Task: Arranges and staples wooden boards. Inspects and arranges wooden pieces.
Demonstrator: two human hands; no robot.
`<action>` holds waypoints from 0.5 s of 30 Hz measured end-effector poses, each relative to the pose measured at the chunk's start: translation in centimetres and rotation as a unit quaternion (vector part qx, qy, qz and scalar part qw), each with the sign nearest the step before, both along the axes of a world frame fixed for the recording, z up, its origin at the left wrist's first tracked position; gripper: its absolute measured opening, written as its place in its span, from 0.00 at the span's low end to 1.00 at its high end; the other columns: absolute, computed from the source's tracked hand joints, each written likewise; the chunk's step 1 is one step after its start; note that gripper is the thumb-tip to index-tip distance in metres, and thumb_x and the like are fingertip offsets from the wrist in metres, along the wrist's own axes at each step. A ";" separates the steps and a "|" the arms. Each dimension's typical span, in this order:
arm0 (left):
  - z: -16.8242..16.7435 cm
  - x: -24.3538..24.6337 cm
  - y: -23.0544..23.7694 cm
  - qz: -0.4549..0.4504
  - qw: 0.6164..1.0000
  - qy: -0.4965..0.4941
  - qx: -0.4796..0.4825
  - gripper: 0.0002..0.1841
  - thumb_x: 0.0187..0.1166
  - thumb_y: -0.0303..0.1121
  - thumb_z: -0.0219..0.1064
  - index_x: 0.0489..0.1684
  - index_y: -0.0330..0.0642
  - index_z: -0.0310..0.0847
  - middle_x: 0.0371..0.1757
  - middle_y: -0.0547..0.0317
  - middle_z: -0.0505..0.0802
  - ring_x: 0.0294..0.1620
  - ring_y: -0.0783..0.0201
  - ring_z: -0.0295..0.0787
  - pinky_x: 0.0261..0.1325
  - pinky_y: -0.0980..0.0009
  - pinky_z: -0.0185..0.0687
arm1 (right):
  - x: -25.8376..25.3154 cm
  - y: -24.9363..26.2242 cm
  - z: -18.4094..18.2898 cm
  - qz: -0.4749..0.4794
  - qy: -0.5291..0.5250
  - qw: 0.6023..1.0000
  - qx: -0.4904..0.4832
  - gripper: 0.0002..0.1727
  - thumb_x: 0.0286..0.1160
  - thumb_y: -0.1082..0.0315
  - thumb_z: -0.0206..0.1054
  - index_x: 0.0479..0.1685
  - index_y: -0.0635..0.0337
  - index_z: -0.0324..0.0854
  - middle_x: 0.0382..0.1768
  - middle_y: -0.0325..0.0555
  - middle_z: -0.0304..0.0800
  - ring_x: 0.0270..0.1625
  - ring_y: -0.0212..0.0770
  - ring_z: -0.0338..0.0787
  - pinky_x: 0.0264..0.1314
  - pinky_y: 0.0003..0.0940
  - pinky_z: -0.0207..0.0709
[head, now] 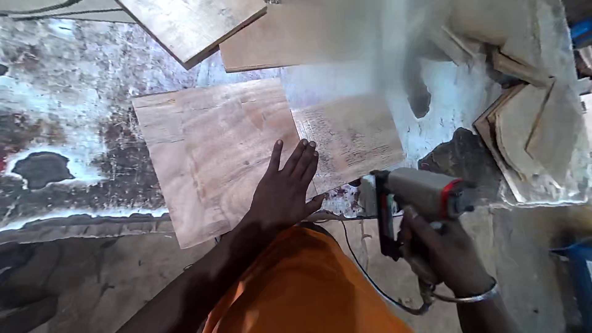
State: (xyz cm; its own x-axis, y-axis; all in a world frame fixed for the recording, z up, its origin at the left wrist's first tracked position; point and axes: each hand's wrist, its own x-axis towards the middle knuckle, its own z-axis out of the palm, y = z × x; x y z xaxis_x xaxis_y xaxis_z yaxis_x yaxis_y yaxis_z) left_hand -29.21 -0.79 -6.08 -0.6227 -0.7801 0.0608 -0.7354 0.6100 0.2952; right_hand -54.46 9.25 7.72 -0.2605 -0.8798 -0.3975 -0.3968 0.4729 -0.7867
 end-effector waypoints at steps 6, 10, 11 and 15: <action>-0.2 0.2 0.1 -0.006 1.000 0.009 0.004 0.52 0.72 0.71 0.50 0.92 0.38 0.57 0.95 0.50 0.58 0.97 0.50 0.42 0.91 0.31 0.23 | 5.3 0.3 -1.8 0.081 -0.048 0.995 0.039 0.21 0.76 0.43 0.71 0.47 0.52 0.86 0.22 0.39 0.85 0.20 0.36 0.83 0.23 0.35 0.82; 0.0 0.2 0.1 -0.007 0.999 0.011 0.032 0.57 0.67 0.73 0.54 0.93 0.37 0.52 0.96 0.50 0.55 0.98 0.51 0.38 0.91 0.31 0.19 | 6.2 0.3 -2.6 0.104 -0.026 0.993 0.041 0.22 0.76 0.42 0.71 0.49 0.52 0.87 0.27 0.39 0.88 0.23 0.36 0.86 0.27 0.37 0.85; 0.2 0.2 0.0 -0.005 0.999 0.017 0.042 0.58 0.64 0.73 0.56 0.93 0.37 0.53 0.96 0.51 0.55 0.98 0.52 0.38 0.91 0.32 0.18 | 6.4 0.4 -2.7 0.102 -0.023 0.994 0.038 0.22 0.76 0.43 0.72 0.51 0.52 0.87 0.28 0.40 0.89 0.24 0.37 0.87 0.29 0.38 0.86; 0.3 0.4 0.0 -0.007 0.998 0.027 0.053 0.61 0.60 0.73 0.58 0.94 0.37 0.52 0.96 0.51 0.55 0.98 0.52 0.37 0.91 0.32 0.18 | 7.4 0.8 -2.8 0.094 -0.010 0.995 0.027 0.22 0.77 0.44 0.71 0.51 0.54 0.86 0.30 0.40 0.89 0.24 0.37 0.86 0.27 0.38 0.85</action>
